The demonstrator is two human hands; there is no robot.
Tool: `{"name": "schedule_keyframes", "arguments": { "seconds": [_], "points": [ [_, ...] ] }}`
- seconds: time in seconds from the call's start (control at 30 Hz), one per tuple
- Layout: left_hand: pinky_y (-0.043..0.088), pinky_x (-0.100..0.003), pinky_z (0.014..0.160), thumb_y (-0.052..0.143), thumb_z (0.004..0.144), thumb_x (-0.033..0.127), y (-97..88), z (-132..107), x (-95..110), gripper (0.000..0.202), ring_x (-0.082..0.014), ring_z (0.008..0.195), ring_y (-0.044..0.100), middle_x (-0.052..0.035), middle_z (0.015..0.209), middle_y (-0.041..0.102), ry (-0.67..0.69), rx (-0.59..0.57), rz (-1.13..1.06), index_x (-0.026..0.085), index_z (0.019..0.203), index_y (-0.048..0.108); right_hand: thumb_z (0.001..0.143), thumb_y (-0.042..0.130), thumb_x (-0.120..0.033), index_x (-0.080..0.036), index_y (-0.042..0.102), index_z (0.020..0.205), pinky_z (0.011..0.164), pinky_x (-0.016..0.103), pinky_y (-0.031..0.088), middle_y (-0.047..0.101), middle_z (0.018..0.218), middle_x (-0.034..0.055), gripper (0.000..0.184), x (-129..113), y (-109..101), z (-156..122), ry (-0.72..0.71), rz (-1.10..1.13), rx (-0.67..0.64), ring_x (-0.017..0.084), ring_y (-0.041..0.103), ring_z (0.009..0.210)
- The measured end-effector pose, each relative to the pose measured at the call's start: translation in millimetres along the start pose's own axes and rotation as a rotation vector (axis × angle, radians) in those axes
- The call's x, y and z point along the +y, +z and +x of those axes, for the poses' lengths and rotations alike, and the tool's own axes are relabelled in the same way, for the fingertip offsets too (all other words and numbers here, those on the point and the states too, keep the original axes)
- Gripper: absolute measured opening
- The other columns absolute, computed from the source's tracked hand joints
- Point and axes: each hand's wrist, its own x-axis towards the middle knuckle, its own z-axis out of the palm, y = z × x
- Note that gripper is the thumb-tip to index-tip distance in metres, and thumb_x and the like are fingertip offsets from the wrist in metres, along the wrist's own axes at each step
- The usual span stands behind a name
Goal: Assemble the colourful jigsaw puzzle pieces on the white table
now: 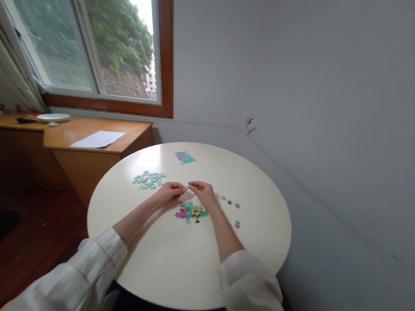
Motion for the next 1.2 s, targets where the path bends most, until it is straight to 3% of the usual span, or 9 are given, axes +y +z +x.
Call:
{"name": "schedule_keyframes", "arguments": {
  "seconds": [0.53,1.2],
  "points": [
    [0.026,-0.022,0.048,0.065,0.056,0.031,0.4,2.0,-4.4,0.019,-0.0068,0.047,0.040,0.0023,0.050,0.053,0.037,0.020,0.106,0.012,0.059,0.061,0.053,0.073,-0.032,-0.017,0.071,0.070,0.076,0.035,0.048,0.071,0.078,0.0062,0.023,-0.4,3.8,1.7,-0.078,-0.063,0.016,0.020,0.063,0.075],
    [0.026,-0.021,0.047,0.062,0.057,0.030,2.9,-0.1,-1.4,0.018,-0.0065,0.045,0.038,0.0045,0.046,0.047,0.036,0.028,0.128,0.014,0.055,0.054,0.054,0.072,-0.033,-0.017,0.071,0.071,0.075,0.035,0.048,0.071,0.078,0.0062,0.024,1.1,4.4,1.3,-0.084,-0.081,0.004,0.019,0.063,0.075]
  ]
}}
